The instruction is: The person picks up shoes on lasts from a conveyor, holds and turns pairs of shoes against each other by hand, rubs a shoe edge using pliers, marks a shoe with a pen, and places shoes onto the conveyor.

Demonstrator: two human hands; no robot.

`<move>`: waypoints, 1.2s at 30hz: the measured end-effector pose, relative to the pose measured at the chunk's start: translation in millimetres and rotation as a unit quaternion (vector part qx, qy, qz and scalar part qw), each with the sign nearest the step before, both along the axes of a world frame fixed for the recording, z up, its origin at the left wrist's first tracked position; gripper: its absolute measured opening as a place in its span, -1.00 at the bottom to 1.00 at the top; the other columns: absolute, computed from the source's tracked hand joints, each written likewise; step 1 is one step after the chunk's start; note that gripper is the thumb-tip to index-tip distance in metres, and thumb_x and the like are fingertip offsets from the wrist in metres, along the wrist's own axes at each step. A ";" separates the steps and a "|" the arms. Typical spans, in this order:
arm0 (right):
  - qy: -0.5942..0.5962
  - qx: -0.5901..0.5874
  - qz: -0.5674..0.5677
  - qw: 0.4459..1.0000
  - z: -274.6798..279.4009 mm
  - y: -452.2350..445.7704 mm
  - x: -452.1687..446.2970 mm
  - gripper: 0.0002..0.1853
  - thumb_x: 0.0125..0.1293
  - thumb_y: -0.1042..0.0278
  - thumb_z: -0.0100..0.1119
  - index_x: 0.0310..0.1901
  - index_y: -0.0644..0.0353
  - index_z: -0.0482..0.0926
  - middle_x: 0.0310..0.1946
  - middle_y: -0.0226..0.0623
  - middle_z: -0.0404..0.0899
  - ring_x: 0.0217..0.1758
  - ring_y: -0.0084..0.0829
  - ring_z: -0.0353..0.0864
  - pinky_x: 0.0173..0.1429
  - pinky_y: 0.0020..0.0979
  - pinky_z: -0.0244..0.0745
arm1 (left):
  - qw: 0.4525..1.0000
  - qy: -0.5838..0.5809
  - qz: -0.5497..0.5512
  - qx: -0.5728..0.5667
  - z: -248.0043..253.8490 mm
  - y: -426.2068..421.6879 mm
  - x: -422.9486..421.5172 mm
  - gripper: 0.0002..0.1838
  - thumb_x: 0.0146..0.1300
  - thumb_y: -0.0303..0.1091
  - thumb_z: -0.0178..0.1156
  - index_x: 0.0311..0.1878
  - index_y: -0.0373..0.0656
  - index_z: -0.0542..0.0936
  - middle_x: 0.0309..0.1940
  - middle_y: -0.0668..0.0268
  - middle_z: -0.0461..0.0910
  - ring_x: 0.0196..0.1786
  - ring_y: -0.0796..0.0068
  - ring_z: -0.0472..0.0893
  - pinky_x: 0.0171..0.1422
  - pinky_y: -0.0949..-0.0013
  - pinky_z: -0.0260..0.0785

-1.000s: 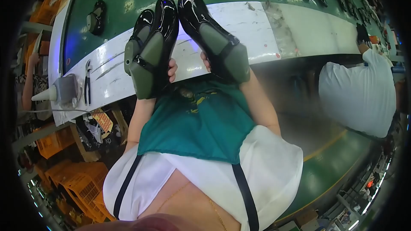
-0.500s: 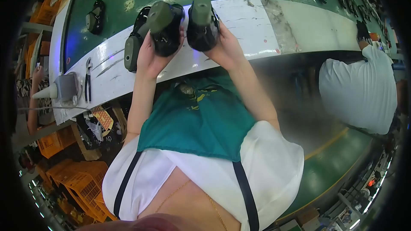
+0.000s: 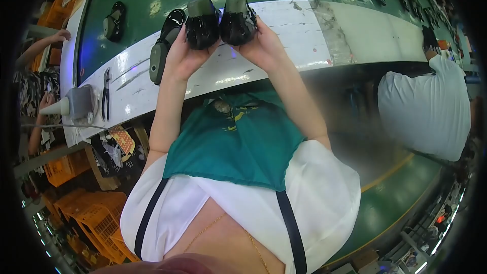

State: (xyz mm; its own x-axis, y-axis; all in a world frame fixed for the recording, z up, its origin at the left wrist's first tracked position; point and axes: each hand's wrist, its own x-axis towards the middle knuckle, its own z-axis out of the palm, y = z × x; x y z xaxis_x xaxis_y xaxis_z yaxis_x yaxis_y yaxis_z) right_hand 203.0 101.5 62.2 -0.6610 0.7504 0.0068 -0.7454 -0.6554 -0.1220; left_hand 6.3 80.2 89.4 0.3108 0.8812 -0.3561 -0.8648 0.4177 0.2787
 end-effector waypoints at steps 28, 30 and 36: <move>-0.723 0.551 -0.331 0.253 -38.3 7.9 -85.0 -0.12 -0.06 0.13 0.44 0.36 -0.25 0.25 0.47 -0.15 -0.04 0.48 0.31 -0.20 0.31 0.43 -0.11 | 0.411 0.794 0.205 0.399 -27.2 -61.2 -34.7 -0.56 0.20 -0.56 0.11 0.19 -0.25 0.51 0.25 0.05 0.38 0.22 0.10 0.43 0.29 0.19 0.28; -0.726 0.565 -0.316 0.232 -37.1 67.5 -92.6 -0.13 0.00 0.09 0.42 0.38 -0.23 0.21 0.48 -0.09 -0.07 0.50 0.24 -0.21 0.34 0.40 -0.10 | 0.389 0.804 0.231 0.386 -25.4 -67.1 -48.5 -0.58 0.19 -0.57 0.11 0.17 -0.25 0.52 0.24 0.06 0.39 0.21 0.11 0.43 0.29 0.19 0.28; -0.727 0.588 -0.227 0.273 -109.7 243.2 -104.4 -0.21 0.21 0.01 0.27 0.43 -0.35 0.10 0.52 -0.08 -0.22 0.57 0.11 -0.45 0.37 0.44 -0.08 | 0.361 0.836 0.279 0.304 -22.4 -65.6 -67.3 -0.61 0.23 -0.53 0.07 0.16 -0.25 0.52 0.22 0.07 0.41 0.26 0.12 0.37 0.34 0.14 0.19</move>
